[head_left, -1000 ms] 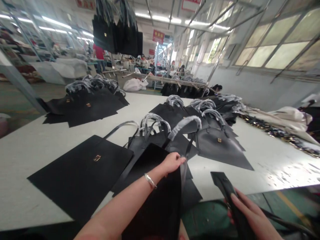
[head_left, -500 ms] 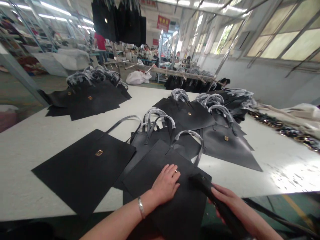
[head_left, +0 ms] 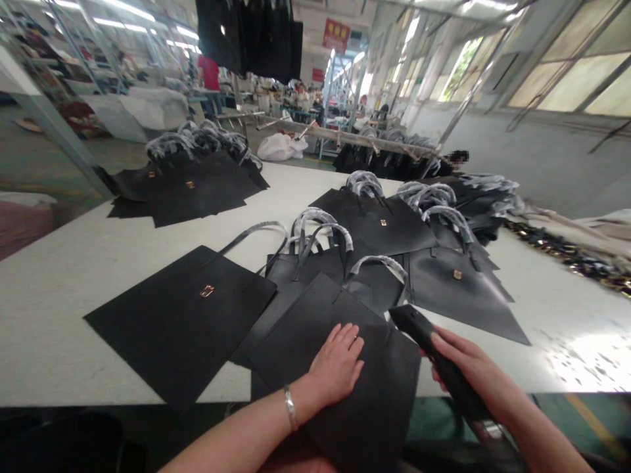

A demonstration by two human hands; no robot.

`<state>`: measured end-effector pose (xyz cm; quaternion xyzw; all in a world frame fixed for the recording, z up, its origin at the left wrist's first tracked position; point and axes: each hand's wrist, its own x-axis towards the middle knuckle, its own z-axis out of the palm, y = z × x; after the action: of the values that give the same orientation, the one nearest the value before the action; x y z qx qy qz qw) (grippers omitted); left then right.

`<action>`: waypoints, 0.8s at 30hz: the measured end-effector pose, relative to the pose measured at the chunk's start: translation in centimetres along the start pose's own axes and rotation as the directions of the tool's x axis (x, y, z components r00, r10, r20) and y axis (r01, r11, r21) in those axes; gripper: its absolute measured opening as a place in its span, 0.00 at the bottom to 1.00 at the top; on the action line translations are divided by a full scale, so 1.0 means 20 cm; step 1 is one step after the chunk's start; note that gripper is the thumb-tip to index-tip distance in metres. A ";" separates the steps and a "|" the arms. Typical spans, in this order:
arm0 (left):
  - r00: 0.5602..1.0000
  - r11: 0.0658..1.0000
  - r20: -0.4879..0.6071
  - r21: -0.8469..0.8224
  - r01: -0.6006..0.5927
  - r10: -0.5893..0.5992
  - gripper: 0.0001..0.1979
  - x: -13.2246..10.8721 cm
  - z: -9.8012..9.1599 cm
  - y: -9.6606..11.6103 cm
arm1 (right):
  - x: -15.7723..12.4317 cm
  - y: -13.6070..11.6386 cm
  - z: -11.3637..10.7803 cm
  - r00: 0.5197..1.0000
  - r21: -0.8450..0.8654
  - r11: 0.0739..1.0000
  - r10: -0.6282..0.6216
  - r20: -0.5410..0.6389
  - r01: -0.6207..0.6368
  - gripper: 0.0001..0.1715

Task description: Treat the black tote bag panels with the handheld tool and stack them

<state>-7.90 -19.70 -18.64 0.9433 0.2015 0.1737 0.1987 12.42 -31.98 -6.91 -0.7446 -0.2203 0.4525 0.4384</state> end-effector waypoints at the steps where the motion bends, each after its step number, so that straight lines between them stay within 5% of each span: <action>1: 1.000 1.000 -0.007 -0.006 0.014 -0.014 0.18 -0.01 0.01 0.01 | -0.03 0.02 -0.01 0.997 -0.026 0.998 0.060 0.048 -0.058 0.34; 6: 0.999 0.998 -0.002 -0.043 0.045 -0.045 0.20 -0.04 0.03 0.05 | -0.10 0.16 0.06 0.960 -0.060 0.970 0.243 0.137 -0.237 0.38; 12: 0.998 0.994 0.019 -0.090 0.069 -0.068 0.25 -0.05 0.04 0.08 | 0.06 0.04 0.22 1.000 -0.029 0.999 -0.021 0.007 0.021 0.37; 16: 0.995 0.988 -0.052 -0.132 0.077 -0.084 0.20 -0.05 -0.06 -0.03 | 0.11 -0.10 0.30 0.991 -0.058 0.998 -0.028 0.130 0.035 0.37; 18: 0.958 0.976 -0.184 -0.047 0.214 -0.219 0.19 -0.05 -0.12 -0.12 | 0.12 -0.13 0.34 0.976 -0.092 0.996 0.023 0.218 -0.003 0.36; 21: 0.837 0.878 -0.343 0.062 0.474 -0.427 0.23 -0.06 -0.17 -0.25 | 0.15 -0.12 0.40 0.936 -0.141 0.990 0.067 0.345 -0.019 0.32; 24: 0.835 0.860 -0.306 0.090 0.503 -0.457 0.28 -0.07 -0.15 -0.32 | 0.20 -0.13 0.47 0.924 -0.177 0.984 0.081 0.374 -0.015 0.30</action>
<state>-12.22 -13.99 -19.32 0.8420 0.4715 0.2296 0.1264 6.43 -23.44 -8.63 -0.6830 -0.3205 0.5781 0.3108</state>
